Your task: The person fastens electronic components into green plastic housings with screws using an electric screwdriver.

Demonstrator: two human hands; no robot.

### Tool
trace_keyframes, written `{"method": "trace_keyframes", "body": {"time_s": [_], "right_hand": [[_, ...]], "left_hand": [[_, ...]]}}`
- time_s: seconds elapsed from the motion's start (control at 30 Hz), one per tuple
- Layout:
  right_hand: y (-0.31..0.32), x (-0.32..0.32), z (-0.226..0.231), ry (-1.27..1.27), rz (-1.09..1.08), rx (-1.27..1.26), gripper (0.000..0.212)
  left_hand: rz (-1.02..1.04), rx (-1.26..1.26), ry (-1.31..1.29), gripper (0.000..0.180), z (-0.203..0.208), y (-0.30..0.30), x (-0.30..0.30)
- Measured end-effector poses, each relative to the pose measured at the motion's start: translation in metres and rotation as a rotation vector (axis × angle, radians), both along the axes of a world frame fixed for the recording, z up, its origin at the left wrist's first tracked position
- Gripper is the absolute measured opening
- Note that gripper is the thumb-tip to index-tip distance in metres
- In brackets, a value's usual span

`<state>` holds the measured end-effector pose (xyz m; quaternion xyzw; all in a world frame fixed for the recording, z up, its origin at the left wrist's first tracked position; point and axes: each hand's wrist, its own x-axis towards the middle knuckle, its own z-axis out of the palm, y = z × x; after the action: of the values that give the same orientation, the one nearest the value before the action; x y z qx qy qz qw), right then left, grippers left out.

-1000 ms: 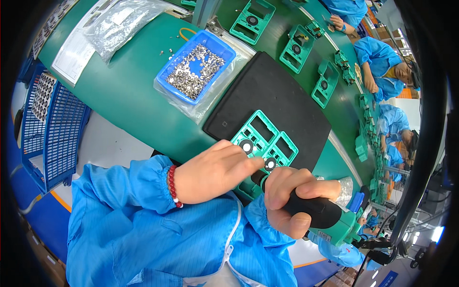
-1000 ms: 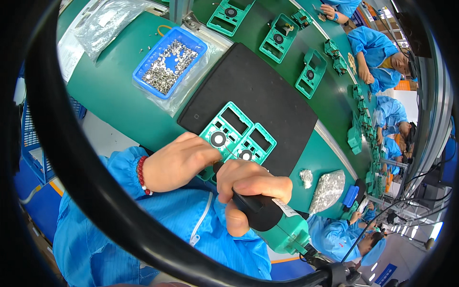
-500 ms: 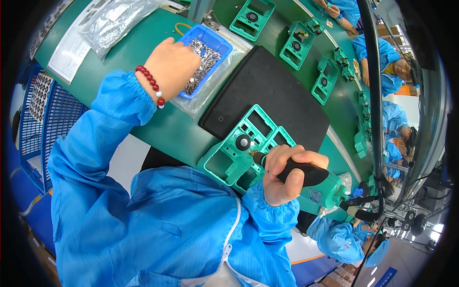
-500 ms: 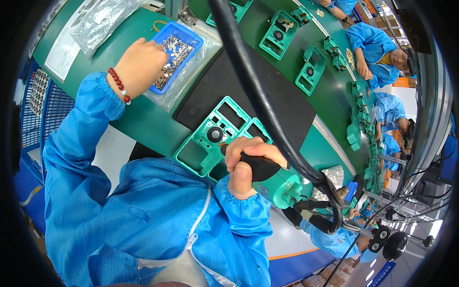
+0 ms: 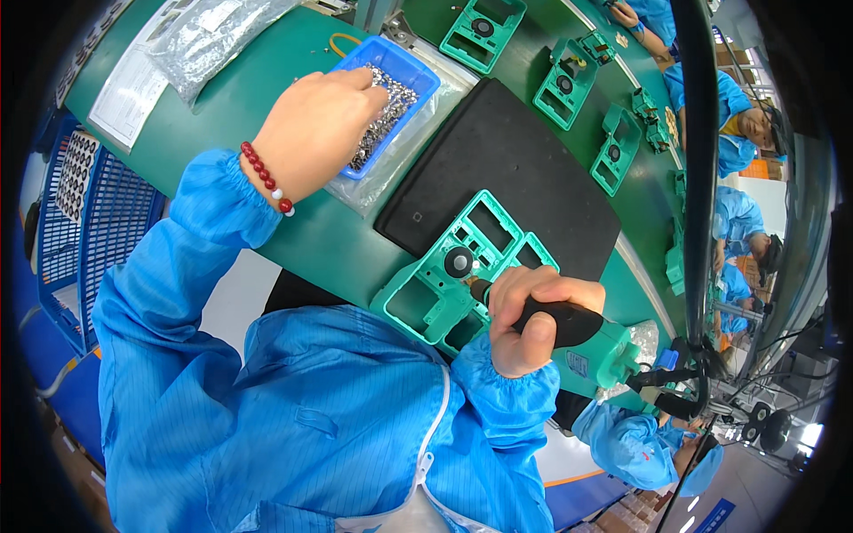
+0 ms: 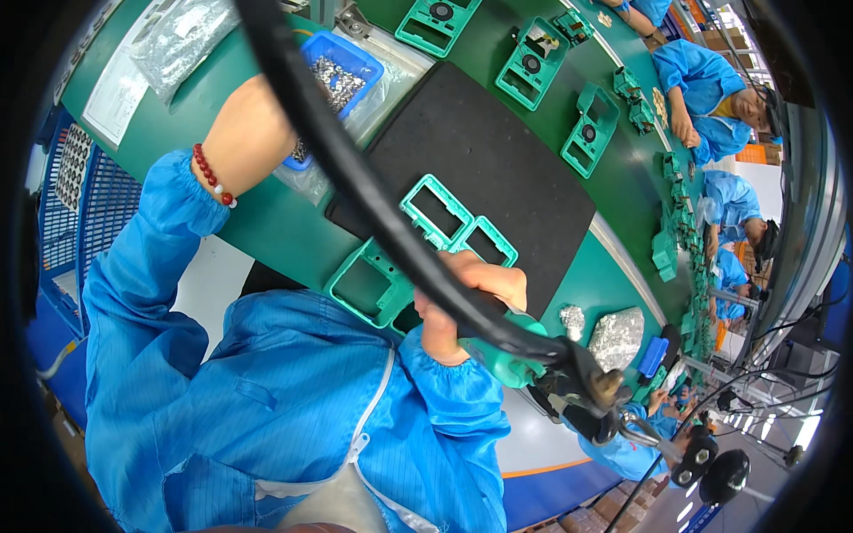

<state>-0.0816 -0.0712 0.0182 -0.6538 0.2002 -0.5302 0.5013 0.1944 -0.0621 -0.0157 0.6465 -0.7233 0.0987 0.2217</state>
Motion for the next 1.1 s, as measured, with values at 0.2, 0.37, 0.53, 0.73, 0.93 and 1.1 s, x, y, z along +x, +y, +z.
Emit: {"method": "trace_keyframes", "body": {"time_s": [0.2,0.37,0.53,0.73,0.93,1.1], "right_hand": [[-0.002,0.002,0.003,0.002,0.044,0.044,0.037],[-0.004,0.003,0.000,0.004,0.067,0.023,0.038],[0.007,0.001,0.002,0.065,-0.106,0.041,0.042],[0.005,0.000,0.010,0.007,-0.025,0.051,0.041],[0.002,-0.008,0.011,0.049,0.049,0.005,0.039],[0.005,-0.003,0.015,0.045,0.059,0.065,0.045]], "left_hand": [[-0.200,-0.140,0.212,0.015,0.021,0.011,-0.041],[-0.432,-0.087,0.315,0.020,0.010,0.046,-0.091],[-0.437,-0.014,0.418,0.017,-0.004,0.064,-0.125],[-0.379,0.070,0.318,0.018,-0.003,0.069,-0.130],[-0.386,0.117,0.318,0.027,-0.002,0.070,-0.129],[-0.382,0.060,0.262,0.026,-0.002,0.070,-0.136]]}}
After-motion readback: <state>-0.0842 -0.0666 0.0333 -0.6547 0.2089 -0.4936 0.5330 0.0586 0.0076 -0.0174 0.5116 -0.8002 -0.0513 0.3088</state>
